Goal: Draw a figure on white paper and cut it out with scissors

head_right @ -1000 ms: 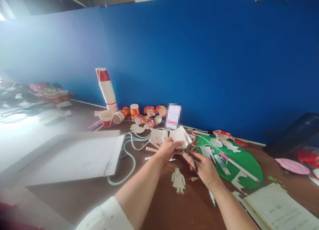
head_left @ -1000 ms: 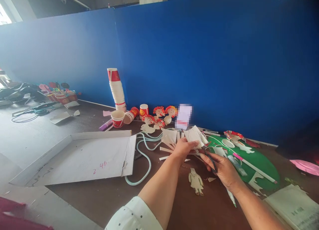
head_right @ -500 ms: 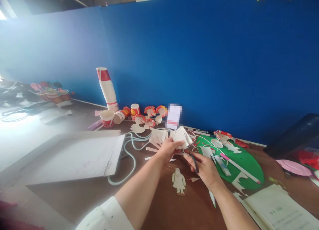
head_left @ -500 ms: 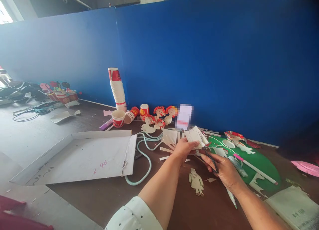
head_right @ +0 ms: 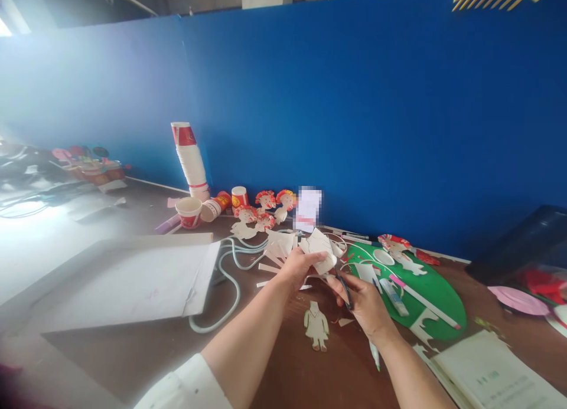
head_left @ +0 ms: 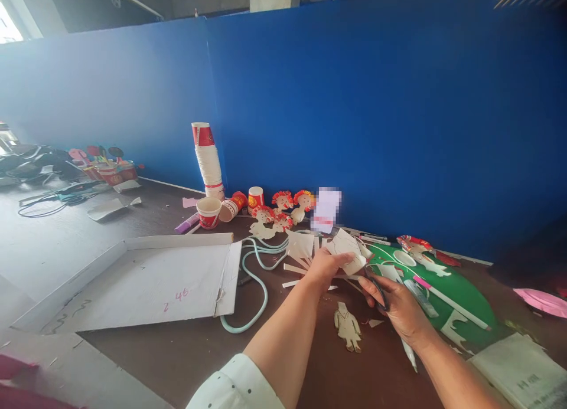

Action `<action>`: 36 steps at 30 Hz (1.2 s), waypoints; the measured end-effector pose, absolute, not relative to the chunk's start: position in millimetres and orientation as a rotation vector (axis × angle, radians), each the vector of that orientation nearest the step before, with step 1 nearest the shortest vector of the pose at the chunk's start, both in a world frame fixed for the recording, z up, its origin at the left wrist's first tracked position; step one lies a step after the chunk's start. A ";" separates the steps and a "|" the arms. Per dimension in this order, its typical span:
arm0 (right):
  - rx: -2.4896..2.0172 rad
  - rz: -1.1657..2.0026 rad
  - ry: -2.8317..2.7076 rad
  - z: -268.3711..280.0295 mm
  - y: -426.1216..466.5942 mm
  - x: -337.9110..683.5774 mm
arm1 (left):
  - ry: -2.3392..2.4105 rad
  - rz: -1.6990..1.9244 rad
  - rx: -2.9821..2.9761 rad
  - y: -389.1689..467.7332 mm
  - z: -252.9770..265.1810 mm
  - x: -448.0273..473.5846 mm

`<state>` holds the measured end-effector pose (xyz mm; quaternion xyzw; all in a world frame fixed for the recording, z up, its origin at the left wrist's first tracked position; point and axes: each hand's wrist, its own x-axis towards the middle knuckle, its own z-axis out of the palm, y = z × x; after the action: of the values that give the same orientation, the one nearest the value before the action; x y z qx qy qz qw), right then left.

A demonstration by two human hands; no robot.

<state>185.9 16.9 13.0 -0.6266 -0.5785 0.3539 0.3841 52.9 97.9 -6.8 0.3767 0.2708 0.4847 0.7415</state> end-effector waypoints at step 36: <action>-1.528 1.073 -1.418 -5.4 24.5 204.8 | 0.576 1.052 0.800 98.4 -8.4 52.0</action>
<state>204.8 24.5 -5.4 -0.6007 -0.5575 0.4217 0.3881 52.0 98.4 -8.4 0.3663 0.2636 0.4816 0.7513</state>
